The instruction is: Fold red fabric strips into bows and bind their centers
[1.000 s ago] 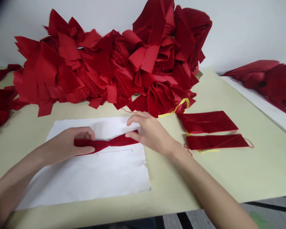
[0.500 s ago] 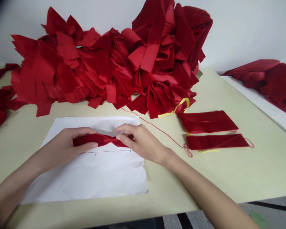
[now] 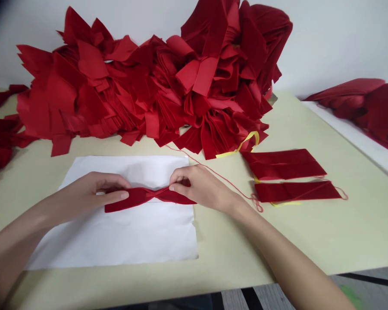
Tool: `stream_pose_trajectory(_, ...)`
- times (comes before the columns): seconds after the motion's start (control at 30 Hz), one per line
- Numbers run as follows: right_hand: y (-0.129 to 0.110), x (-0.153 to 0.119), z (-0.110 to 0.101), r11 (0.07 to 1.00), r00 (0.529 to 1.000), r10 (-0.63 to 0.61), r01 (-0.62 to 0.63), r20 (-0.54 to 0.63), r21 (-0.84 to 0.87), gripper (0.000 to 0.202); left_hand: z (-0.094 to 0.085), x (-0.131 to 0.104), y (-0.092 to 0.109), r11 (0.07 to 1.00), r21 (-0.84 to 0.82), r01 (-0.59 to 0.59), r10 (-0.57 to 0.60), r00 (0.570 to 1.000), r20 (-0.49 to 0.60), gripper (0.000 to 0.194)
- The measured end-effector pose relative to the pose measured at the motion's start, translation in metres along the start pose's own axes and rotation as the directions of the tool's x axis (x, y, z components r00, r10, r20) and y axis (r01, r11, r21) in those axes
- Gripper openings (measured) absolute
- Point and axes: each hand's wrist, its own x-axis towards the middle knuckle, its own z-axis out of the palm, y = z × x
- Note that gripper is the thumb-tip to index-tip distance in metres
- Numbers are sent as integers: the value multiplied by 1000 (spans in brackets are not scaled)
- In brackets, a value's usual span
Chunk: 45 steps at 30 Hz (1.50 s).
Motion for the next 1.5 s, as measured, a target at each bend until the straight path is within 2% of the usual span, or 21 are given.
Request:
stream_pose_trajectory(0.1, -1, 0, 1, 1000, 1000, -18, 18, -17, 18, 15, 0, -1, 2, 974, -223, 29, -24, 999, 25, 21)
stream_pose_trajectory(0.2, 1, 0, -1, 998, 999, -19, 22, -45, 67, 17, 1, -1, 4, 907, -418, 54, -34, 998, 54, 21)
stream_pose_trajectory(0.33, 3, -1, -6, 994, 998, -10, 16, -55, 110, 17, 0, 1, 2, 871, -491, 27, 20, 996, 91, 17)
stream_pose_trajectory(0.43, 4, -1, -8, 996, 999, -41, 43, -28, 76, 16, -2, 3, -1, 933, -358, -11, 49, 994, 97, 13)
stream_pose_trajectory(0.53, 7, -1, -4, 996, 998, -69, 68, -8, -55, 14, -1, 4, -2, 992, -42, -117, 114, 992, -52, 15)
stream_pose_trajectory(0.57, 7, 0, -3, 989, 996, -87, 85, -18, -118, 13, 0, 4, -2, 987, 69, -146, 154, 979, -135, 17)
stream_pose_trajectory(0.63, 6, 0, 1, 964, 986, -151, 130, -75, -233, 11, 6, 3, 0, 954, 230, -193, 255, 926, -278, 18)
stream_pose_trajectory(0.7, 1, -1, 3, 937, 963, -227, 174, -146, -304, 13, 13, 3, 2, 931, 278, -237, 325, 885, -333, 12)
stream_pose_trajectory(0.77, -5, -1, 4, 921, 950, -268, 204, -162, -332, 11, 22, 4, 3, 927, 255, -274, 349, 880, -322, 6)
stream_pose_trajectory(0.83, -10, -2, 5, 913, 956, -268, 213, -117, -348, 14, 30, 7, 1, 922, 256, -292, 363, 881, -303, 10)
stream_pose_trajectory(0.93, -11, -2, 9, 899, 961, -266, 219, -77, -379, 15, 36, 12, -4, 891, 343, -299, 402, 870, -286, 10)
stream_pose_trajectory(1.13, -4, 0, 15, 864, 954, -293, 233, -70, -446, 13, 35, 15, -10, 880, 393, -268, 378, 895, -236, 13)
stream_pose_trajectory(1.27, -4, 1, 17, 836, 956, -286, 220, -58, -502, 17, 34, 14, -12, 872, 408, -269, 383, 896, -227, 11)
stream_pose_trajectory(1.4, -4, 1, 19, 808, 952, -302, 226, -52, -543, 18, 36, 13, -9, 809, 497, -314, 442, 882, -162, 17)
stream_pose_trajectory(1.5, -4, 2, 21, 792, 949, -309, 220, -63, -569, 16, 37, 11, -3, 705, 638, -311, 480, 871, -105, 19)
